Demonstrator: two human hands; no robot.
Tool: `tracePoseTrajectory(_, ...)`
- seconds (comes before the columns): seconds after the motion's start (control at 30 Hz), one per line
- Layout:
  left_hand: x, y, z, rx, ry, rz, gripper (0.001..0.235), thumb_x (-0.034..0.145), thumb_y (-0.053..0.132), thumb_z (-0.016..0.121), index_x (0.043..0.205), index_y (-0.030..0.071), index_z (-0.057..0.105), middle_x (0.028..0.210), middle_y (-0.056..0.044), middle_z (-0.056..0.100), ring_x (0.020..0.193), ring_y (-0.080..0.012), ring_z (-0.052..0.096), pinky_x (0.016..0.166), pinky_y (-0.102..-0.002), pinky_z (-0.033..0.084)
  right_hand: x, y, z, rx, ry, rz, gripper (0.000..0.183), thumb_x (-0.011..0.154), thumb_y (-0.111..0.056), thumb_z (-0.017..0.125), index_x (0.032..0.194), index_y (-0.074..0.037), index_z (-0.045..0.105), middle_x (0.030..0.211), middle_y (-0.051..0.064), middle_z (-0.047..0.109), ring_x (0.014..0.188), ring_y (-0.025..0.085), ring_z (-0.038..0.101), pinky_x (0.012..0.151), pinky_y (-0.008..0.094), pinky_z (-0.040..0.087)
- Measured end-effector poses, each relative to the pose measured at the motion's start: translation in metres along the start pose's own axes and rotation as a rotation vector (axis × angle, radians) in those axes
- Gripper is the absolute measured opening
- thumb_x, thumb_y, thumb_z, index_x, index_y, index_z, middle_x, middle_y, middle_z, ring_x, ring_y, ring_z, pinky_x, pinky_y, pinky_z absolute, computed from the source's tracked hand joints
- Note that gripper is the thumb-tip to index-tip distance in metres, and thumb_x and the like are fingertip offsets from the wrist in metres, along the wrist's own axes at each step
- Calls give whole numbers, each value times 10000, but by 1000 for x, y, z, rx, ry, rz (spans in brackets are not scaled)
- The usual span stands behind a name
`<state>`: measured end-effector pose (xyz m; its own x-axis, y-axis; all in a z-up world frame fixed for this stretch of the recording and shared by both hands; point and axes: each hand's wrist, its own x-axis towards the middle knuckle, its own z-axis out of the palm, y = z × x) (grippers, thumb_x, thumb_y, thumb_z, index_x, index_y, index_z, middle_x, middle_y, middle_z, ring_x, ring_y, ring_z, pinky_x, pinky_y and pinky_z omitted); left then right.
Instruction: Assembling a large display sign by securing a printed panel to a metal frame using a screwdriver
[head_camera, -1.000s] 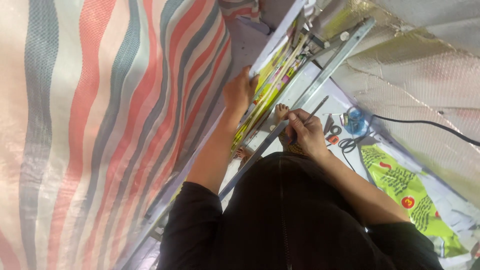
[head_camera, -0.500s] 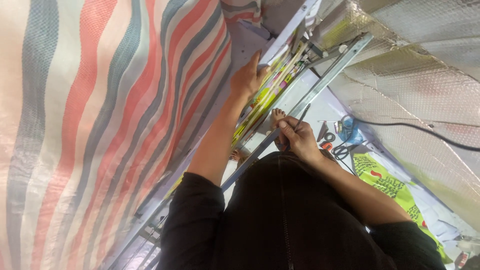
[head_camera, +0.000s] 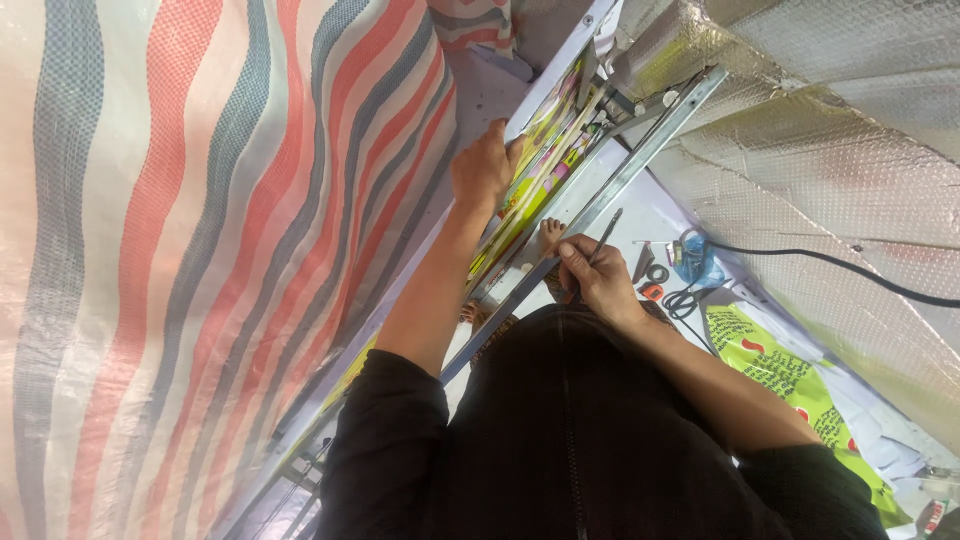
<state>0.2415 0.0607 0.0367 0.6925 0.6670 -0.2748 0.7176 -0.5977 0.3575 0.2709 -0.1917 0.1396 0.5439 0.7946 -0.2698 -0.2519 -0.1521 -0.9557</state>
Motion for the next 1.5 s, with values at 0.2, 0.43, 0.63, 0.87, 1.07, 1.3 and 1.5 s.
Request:
tracePoseTrajectory(0.2,8,25,-20,-31,-36,-13,497,1030,556,419,1407,241,497,1021,-171,772,956,-433,755,841,-547,591,-3,-6,-1,-53,37,23,355,1087,-260,568,913,2,733,514,115,613,431,231,644,474,317,489)
tracePoseTrajectory(0.43,27,52,-31,88,131,103,379,1030,403,543,1274,115,588,771,-31,761,523,-209,682,486,-379,527,-10,-14,-14,-42,-10,124,271,1062,-212,559,1032,9,714,582,31,581,498,107,517,504,240,446)
tracePoseTrajectory(0.63,32,55,-33,95,181,112,316,1004,391,608,1086,88,640,644,-33,710,442,-223,632,461,-386,505,-12,-13,-20,-61,13,144,283,1069,-221,540,1037,-4,717,577,29,592,505,111,542,519,235,453)
tracePoseTrajectory(0.87,28,56,-38,109,239,129,312,1018,403,594,898,119,644,567,-35,696,386,-201,601,488,-369,497,-7,-12,-16,-20,12,148,282,1067,-208,543,1038,4,726,577,35,605,482,114,537,493,241,477)
tracePoseTrajectory(1.07,37,43,-13,93,185,42,478,971,607,471,1076,172,640,791,-179,757,796,-425,767,763,-564,579,-3,2,-13,84,44,32,306,1085,-214,552,982,16,725,514,127,632,424,228,656,454,296,518)
tracePoseTrajectory(1.3,34,46,-13,106,149,16,493,982,616,455,1133,184,639,825,-168,768,820,-406,773,782,-546,586,-3,7,-13,85,46,22,300,1086,-206,551,980,19,718,508,120,628,425,219,657,462,293,525)
tracePoseTrajectory(1.5,33,48,-15,80,140,34,469,1008,579,457,1153,174,645,854,-145,780,818,-373,782,778,-511,596,-2,4,-12,56,61,45,317,1083,-235,566,937,0,720,504,117,623,416,213,641,470,285,502)
